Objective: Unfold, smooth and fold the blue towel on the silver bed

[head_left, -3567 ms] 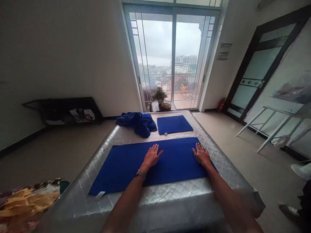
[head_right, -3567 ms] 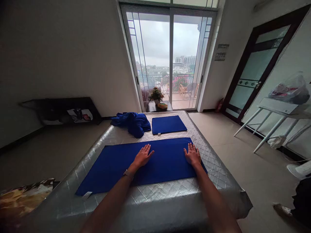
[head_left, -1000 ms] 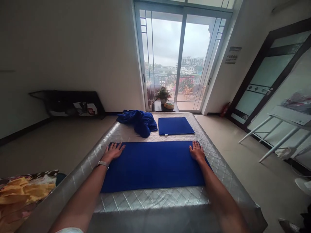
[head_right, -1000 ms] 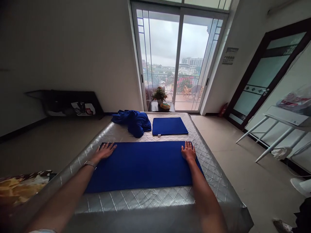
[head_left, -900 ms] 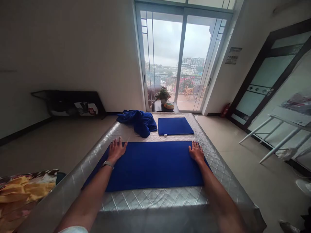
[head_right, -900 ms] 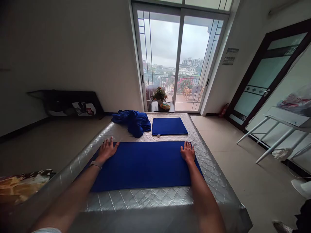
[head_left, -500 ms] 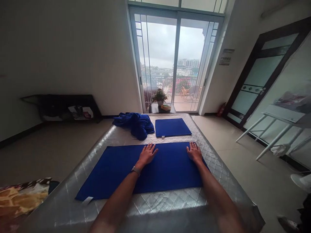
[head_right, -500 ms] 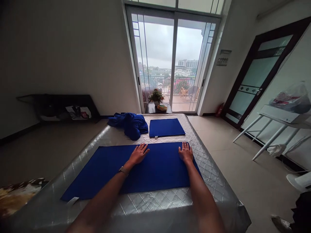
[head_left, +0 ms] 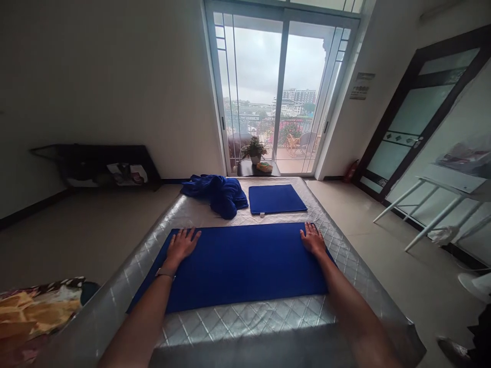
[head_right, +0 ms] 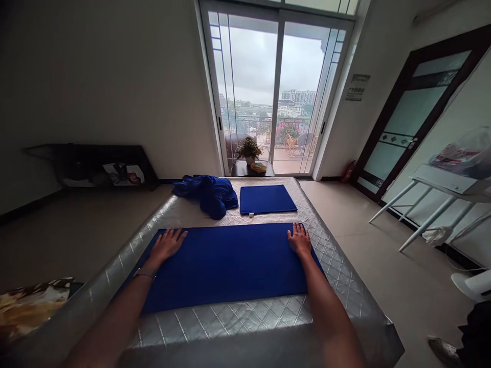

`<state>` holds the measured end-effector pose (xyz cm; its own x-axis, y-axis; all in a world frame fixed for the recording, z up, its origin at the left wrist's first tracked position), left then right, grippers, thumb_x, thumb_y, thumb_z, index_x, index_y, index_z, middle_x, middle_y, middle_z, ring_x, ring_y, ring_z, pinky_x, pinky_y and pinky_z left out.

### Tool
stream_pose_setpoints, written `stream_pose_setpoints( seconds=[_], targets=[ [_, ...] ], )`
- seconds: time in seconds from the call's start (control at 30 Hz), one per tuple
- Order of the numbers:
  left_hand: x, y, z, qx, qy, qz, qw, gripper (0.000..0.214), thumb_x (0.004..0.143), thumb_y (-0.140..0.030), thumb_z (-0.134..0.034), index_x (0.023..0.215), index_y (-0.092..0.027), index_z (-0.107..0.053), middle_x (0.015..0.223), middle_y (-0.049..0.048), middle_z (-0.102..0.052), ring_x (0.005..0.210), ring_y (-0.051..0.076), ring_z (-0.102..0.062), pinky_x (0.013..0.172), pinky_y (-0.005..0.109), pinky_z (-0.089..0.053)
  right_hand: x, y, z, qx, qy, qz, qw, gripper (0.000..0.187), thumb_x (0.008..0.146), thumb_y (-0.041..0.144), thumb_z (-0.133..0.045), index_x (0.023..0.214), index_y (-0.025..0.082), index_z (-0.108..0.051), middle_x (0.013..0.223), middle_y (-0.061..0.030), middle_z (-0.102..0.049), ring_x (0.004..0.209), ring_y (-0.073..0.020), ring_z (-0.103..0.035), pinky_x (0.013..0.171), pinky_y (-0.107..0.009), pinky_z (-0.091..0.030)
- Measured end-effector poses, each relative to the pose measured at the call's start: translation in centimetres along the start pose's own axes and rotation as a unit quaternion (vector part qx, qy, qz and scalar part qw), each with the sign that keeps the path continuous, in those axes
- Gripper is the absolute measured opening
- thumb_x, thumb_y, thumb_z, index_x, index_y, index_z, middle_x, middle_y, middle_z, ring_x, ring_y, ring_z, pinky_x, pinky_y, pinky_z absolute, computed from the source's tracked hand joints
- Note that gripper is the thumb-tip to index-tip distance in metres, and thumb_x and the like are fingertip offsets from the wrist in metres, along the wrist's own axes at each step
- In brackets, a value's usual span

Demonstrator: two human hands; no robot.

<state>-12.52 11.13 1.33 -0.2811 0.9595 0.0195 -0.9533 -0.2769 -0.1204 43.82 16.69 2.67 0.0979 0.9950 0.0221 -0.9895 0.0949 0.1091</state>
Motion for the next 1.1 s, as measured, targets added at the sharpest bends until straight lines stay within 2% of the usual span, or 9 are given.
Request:
stream_pose_setpoints(
  seconds=[0.13, 0.37, 0.5, 0.57, 0.67, 0.8, 0.87, 0.97, 1.1],
  targets=[
    [0.0, 2.1, 0.2, -0.004, 0.001, 0.019, 1.000, 0.079, 0.098, -0.064, -0.015, 0.158, -0.017, -0.031, 0.168, 0.0170, -0.021, 0.155, 0.032, -0.017, 0.125, 0.052, -0.012, 0.0, 0.0, 0.0, -0.008, 0.007, -0.006, 1.000, 0.066, 0.103, 0.045, -0.018, 0.161, 0.013, -0.023, 0.168, -0.0048, -0.021, 0.155, -0.0185, -0.016, 0.125, -0.037, -0.009],
    [-0.6, 1.4, 0.5, -0.007, -0.030, 0.023, 0.999, 0.077, 0.098, -0.066, -0.017, 0.158, -0.021, -0.032, 0.167, 0.0132, -0.024, 0.154, 0.031, -0.020, 0.124, 0.051, -0.015, -0.1, 0.3, 0.5, -0.048, 0.023, -0.001, 0.999, 0.065, 0.104, 0.042, -0.018, 0.161, 0.012, -0.021, 0.168, -0.0059, -0.019, 0.154, -0.0212, -0.019, 0.125, -0.040, -0.014],
    [-0.6, 1.4, 0.5, -0.008, -0.050, 0.024, 0.998, 0.074, 0.099, -0.065, -0.017, 0.157, -0.023, -0.034, 0.167, 0.0118, -0.027, 0.154, 0.031, -0.021, 0.124, 0.052, -0.017, 0.1, 1.7, 2.1, -0.103, 0.012, -0.027, 0.994, 0.061, 0.102, 0.035, -0.027, 0.157, 0.010, -0.035, 0.164, -0.0127, -0.032, 0.151, -0.0304, -0.027, 0.123, -0.050, -0.015],
    [-0.5, 1.5, 0.4, -0.009, -0.053, 0.020, 0.998, 0.074, 0.099, -0.066, -0.018, 0.157, -0.024, -0.035, 0.166, 0.0122, -0.028, 0.154, 0.031, -0.023, 0.123, 0.053, -0.018, -0.1, 3.9, 3.0, -0.117, -0.021, -0.012, 0.993, 0.058, 0.098, 0.025, -0.033, 0.152, 0.008, -0.044, 0.160, -0.0168, -0.038, 0.150, -0.0323, -0.030, 0.122, -0.051, -0.014],
    [-0.4, 1.5, 0.2, -0.010, -0.053, 0.015, 0.998, 0.075, 0.098, -0.067, -0.020, 0.158, -0.023, -0.033, 0.166, 0.0139, -0.028, 0.153, 0.033, -0.023, 0.123, 0.053, -0.019, -1.3, 9.4, 3.3, -0.079, -0.049, 0.071, 0.993, 0.056, 0.095, 0.020, -0.038, 0.149, 0.011, -0.049, 0.158, -0.0157, -0.041, 0.148, -0.0301, -0.034, 0.122, -0.047, -0.018],
    [-0.3, 1.6, 0.3, -0.011, -0.050, 0.016, 0.999, 0.075, 0.098, -0.067, -0.021, 0.158, -0.023, -0.033, 0.166, 0.0135, -0.028, 0.153, 0.033, -0.023, 0.123, 0.053, -0.018, -4.1, 18.0, 1.5, 0.007, -0.022, 0.200, 0.979, 0.055, 0.102, 0.034, -0.034, 0.153, 0.017, -0.044, 0.161, -0.0077, -0.038, 0.149, -0.0225, -0.032, 0.123, -0.039, -0.017],
    [-0.3, 1.6, 0.2, -0.012, -0.044, 0.019, 0.999, 0.074, 0.098, -0.067, -0.021, 0.158, -0.024, -0.033, 0.166, 0.0128, -0.028, 0.154, 0.032, -0.022, 0.123, 0.052, -0.017, -5.2, 21.0, 0.3, 0.035, 0.003, 0.231, 0.972, 0.058, 0.104, 0.041, -0.030, 0.156, 0.017, -0.039, 0.163, -0.0056, -0.035, 0.151, -0.0202, -0.028, 0.124, -0.037, -0.016],
    [-0.3, 1.7, 0.2, -0.014, -0.044, 0.022, 0.999, 0.074, 0.098, -0.067, -0.021, 0.158, -0.025, -0.034, 0.166, 0.0125, -0.029, 0.154, 0.032, -0.022, 0.124, 0.052, -0.017, -5.7, 22.5, -1.1, 0.052, 0.033, 0.243, 0.968, 0.061, 0.105, 0.046, -0.024, 0.159, 0.018, -0.032, 0.165, -0.0040, -0.028, 0.154, -0.0197, -0.021, 0.125, -0.039, -0.013],
    [-0.4, 1.7, 0.2, -0.021, -0.051, 0.022, 0.998, 0.074, 0.098, -0.067, -0.019, 0.157, -0.024, -0.035, 0.166, 0.0122, -0.028, 0.154, 0.031, -0.023, 0.123, 0.052, -0.019, -4.6, 19.9, -1.5, 0.046, 0.042, 0.227, 0.972, 0.062, 0.105, 0.048, -0.021, 0.160, 0.020, -0.028, 0.167, -0.0030, -0.024, 0.155, -0.0196, -0.017, 0.125, -0.042, -0.010]
  ],
)
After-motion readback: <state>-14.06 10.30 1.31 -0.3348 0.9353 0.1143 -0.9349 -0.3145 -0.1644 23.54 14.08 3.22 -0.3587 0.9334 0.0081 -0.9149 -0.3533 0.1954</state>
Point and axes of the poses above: each hand's wrist, its own x-axis towards the middle knuckle, its own z-axis out of the back of the hand, y = z × x, the point moved 5 cm from there along x, towards the middle knuckle
